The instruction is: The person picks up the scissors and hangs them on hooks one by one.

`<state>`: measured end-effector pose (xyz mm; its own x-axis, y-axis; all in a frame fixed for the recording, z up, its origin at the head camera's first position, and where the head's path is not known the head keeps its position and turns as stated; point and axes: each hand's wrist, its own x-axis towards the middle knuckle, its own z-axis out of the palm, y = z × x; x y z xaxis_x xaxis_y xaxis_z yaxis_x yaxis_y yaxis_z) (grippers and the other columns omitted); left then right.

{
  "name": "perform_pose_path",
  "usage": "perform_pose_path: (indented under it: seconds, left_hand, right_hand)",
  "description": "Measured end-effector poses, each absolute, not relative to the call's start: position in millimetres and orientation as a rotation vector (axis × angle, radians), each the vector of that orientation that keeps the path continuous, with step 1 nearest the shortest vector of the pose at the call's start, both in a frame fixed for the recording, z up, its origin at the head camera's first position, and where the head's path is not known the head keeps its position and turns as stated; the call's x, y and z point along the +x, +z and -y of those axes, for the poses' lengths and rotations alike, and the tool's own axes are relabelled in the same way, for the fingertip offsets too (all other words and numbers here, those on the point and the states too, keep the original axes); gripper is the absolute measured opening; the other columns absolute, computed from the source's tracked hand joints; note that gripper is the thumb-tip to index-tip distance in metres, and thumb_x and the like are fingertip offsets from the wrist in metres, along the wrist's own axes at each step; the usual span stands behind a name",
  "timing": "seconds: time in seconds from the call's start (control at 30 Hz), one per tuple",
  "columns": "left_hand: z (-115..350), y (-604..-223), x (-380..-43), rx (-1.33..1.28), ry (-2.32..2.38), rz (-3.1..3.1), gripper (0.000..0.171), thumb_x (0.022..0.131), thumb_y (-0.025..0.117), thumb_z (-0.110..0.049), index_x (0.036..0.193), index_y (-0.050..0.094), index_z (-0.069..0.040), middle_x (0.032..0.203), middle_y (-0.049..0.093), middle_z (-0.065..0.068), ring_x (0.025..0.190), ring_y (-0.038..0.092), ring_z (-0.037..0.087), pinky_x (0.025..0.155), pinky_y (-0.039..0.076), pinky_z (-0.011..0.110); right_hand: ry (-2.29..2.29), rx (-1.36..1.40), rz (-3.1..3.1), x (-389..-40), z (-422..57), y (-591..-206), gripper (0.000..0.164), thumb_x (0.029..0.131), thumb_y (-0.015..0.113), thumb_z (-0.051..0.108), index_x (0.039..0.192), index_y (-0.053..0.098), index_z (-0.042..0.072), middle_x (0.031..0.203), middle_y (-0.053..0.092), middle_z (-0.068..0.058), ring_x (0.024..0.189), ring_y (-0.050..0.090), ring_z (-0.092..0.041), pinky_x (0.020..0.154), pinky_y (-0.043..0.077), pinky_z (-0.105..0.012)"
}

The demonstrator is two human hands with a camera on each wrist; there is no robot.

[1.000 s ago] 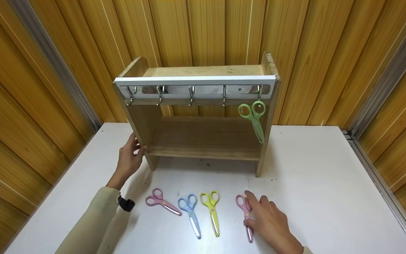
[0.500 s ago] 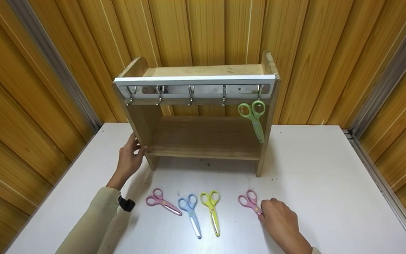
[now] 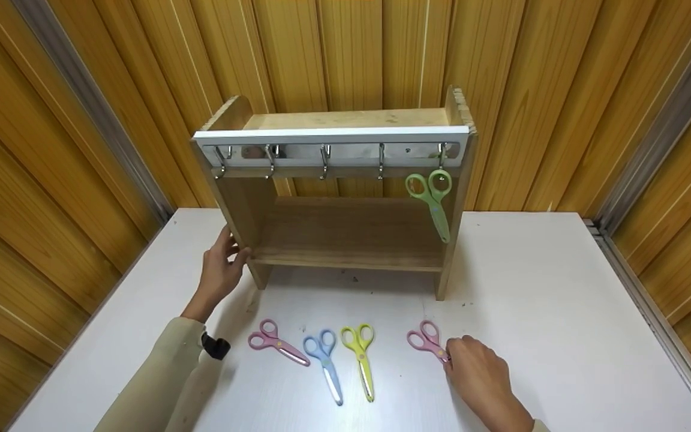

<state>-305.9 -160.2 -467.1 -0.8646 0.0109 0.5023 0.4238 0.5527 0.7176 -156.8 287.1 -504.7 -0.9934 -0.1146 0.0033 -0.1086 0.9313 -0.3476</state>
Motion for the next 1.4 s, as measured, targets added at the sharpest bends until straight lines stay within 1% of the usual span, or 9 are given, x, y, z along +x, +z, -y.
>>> perform_pose_path:
  seconds: [0.1,0.33,0.8,1.03,1.23,1.4]
  left_hand:
    - [160.4,-467.5,-305.8,-0.354,-1.245,2.345,0.067,0.099,0.062,0.004,0.159,0.036,-0.012,0.140,0.061,0.020,0.114,0.068,0.034,0.090,0.061,0.042]
    - [160.2,-467.1,-304.6,-0.360,-1.258,2.352,0.067,0.100,0.061,0.004,0.160,0.033,-0.010,0.142,0.059,0.023,0.116,0.068,0.038,0.089,0.062,0.043]
    - [160.2,-466.6,-304.0,-0.359,-1.266,2.341,0.069,0.099,0.061,0.005,0.160,0.034,-0.010,0.143,0.058,0.022,0.117,0.067,0.036,0.089,0.062,0.043]
    - [160.3,-467.5,-305.2,-0.380,-1.285,2.324,0.067,0.099,0.060,0.006,0.159,0.035,-0.010,0.142,0.058,0.024,0.115,0.068,0.038,0.089,0.062,0.045]
    - [160.9,-468.2,-304.7,-0.376,-1.282,2.331,0.065,0.100,0.060,0.005,0.159,0.036,-0.011,0.140,0.060,0.023,0.114,0.068,0.038,0.087,0.062,0.045]
    - [160.3,-467.8,-304.9,-0.367,-1.279,2.345,0.064,0.101,0.060,0.003,0.159,0.036,-0.012,0.141,0.060,0.022,0.114,0.069,0.036,0.087,0.063,0.044]
  right_hand:
    - [-0.552,-0.172,-3.061,-156.9,-287.4,-504.3,0.010,0.083,0.080,0.005,0.086,0.074,0.013,0.072,0.055,0.003,0.065,0.049,-0.018,0.050,0.041,-0.036]
    - [-0.576,-0.160,-3.060,-155.0,-288.1,-504.1,0.009,0.084,0.078,0.007,0.087,0.074,0.014,0.072,0.054,0.003,0.064,0.049,-0.017,0.049,0.040,-0.035]
    - [-0.550,-0.188,-3.088,-155.7,-288.6,-504.0,0.009,0.083,0.079,0.007,0.087,0.074,0.014,0.072,0.054,0.004,0.065,0.048,-0.017,0.050,0.040,-0.035]
    - [-0.590,-0.196,-3.075,-155.6,-288.8,-502.8,0.010,0.082,0.082,0.006,0.088,0.076,0.012,0.075,0.058,0.003,0.068,0.051,-0.016,0.053,0.043,-0.036]
    - [-0.614,-0.253,-3.116,-154.0,-289.5,-504.0,0.010,0.082,0.081,0.006,0.084,0.075,0.014,0.072,0.053,0.005,0.064,0.045,-0.016,0.051,0.038,-0.032]
    - [-0.631,-0.289,-3.124,-153.5,-290.4,-503.9,0.014,0.083,0.079,0.005,0.082,0.071,0.016,0.069,0.052,0.008,0.063,0.044,-0.014,0.049,0.035,-0.031]
